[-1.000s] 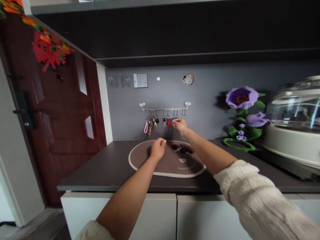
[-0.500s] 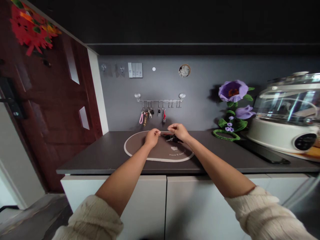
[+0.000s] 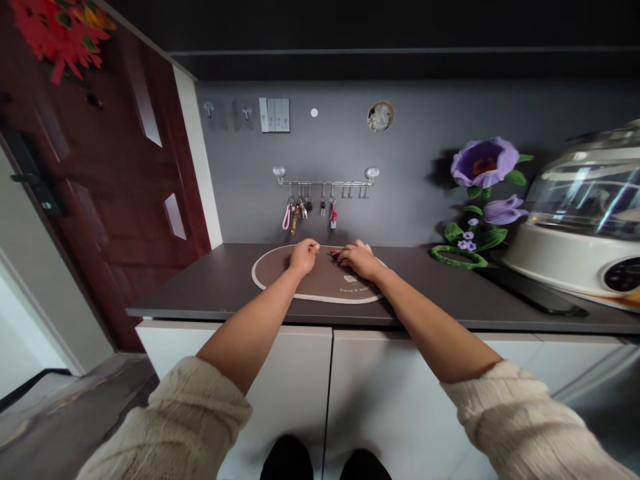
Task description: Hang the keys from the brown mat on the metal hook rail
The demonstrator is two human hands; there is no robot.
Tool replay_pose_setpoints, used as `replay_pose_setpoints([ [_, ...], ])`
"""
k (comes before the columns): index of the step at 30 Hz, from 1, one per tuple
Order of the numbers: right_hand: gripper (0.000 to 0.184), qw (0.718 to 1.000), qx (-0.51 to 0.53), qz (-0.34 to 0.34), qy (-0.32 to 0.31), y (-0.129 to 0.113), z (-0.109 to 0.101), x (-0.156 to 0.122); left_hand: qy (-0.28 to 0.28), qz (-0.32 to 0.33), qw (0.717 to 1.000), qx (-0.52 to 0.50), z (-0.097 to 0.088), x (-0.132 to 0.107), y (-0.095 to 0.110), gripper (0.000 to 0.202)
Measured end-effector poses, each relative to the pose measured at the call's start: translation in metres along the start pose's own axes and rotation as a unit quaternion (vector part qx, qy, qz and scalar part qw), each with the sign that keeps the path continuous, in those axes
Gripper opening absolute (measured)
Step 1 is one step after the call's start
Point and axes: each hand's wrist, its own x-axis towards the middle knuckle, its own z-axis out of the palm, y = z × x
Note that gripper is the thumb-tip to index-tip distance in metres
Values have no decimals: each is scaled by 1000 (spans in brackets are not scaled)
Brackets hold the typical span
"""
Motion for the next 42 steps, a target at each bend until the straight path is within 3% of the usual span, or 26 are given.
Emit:
replay_pose_setpoints([
  [15,10,999,17,-27,-9,1,2,3,13,-34,998,-49,-2,1,2,12],
  [23,15,998,60,-21,-24,-10,-2,3,24,-60,995,-73,-4,-1,9,11],
  [30,18,998,35,-32,-47,-11,0,5,29,-62,994,-84,-4,0,6,12],
  [34,18,998,44,-24,-25,-11,0,5,31,-69,993,-91,-4,1,5,12],
  [38,15,994,98,21,40,-11,-3,4,32,-93,989,-112,-4,0,8,11],
  [42,11,980,168,47,95,-10,-8,6,-1,-117,983,-138,-4,-2,13,10],
])
